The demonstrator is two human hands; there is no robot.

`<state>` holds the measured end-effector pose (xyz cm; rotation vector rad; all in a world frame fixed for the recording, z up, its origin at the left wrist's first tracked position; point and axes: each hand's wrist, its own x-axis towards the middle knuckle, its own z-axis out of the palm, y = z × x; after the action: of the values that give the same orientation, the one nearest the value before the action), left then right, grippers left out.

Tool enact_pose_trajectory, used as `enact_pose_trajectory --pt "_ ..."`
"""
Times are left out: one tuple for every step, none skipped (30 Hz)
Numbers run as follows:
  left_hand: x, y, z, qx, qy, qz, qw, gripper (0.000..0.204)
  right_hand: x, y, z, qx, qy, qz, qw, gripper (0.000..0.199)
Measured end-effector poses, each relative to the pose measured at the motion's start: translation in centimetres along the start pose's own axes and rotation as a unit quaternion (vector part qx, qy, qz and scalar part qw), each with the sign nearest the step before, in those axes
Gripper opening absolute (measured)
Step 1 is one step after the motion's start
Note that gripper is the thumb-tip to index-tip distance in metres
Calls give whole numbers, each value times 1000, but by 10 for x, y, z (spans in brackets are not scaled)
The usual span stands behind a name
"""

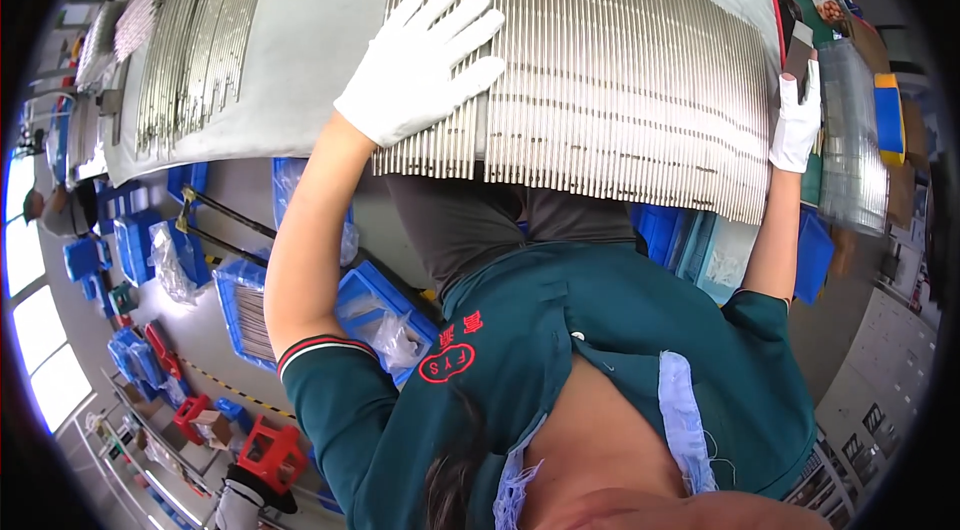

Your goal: Aligning small metal rods into uniform groups on a workbench surface for sorting.

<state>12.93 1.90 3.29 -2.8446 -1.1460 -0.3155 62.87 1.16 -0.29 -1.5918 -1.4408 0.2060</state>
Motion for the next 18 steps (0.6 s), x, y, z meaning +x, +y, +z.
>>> enact_pose_trajectory --pt "-4 -3 -1 -4 17 0 1000 50 1 1 0 2 2 -10 1000 70" --pt "-8 -6 -3 -6 11 -9 1000 50 1 2 0 3 4 -20 1000 70" --pt "-13 -12 -3 -9 5 -20 1000 50 0 -2 1 3 5 -19 1000 70" --pt "-21 -24 -7 55 -19 55 997 49 -1 -9 0 13 3 1 1000 69" --pt "-25 -29 -7 62 11 59 996 41 -2 -13 0 22 2 22 1000 69" --pt "-28 -30 -8 70 45 62 995 34 0 -14 -2 30 -3 31 999 68" --pt "-34 -36 -5 60 60 49 995 30 -2 -15 -2 25 -1 24 999 68" --pt "-38 -40 -4 64 63 43 995 30 -3 -17 -1 19 1 17 1000 68" --pt "-43 -41 -5 70 66 37 995 31 -3 -20 -1 11 4 7 1000 69" --pt "-47 -42 -3 45 65 -10 997 32 -2 -17 0 16 2 -3 1000 69" --pt "-50 -46 -5 73 56 10 996 32 -2 -14 0 21 1 -13 1000 69" --pt "-49 -45 -10 99 47 30 993 32 -3 -20 0 30 -1 -6 1000 69" --pt "-47 -40 -11 87 27 -19 996 34 -4 -18 0 36 2 -15 999 69" --pt "-44 -34 -14 65 0 -71 995 42 -4 -16 1 41 4 -24 999 69" --pt "-37 -28 -16 43 -26 -122 991 50 -4 -14 0 29 7 -29 999 69" --pt "-30 -20 -17 34 -4 -129 991 51 -4 -14 0 30 9 -29 999 69" --pt "-20 -10 -20 17 -7 -120 993 51 -5 -15 0 28 7 -19 999 67" --pt "-9 1 -22 -2 -10 -111 994 51 -6 -16 0 23 6 -8 1000 66"
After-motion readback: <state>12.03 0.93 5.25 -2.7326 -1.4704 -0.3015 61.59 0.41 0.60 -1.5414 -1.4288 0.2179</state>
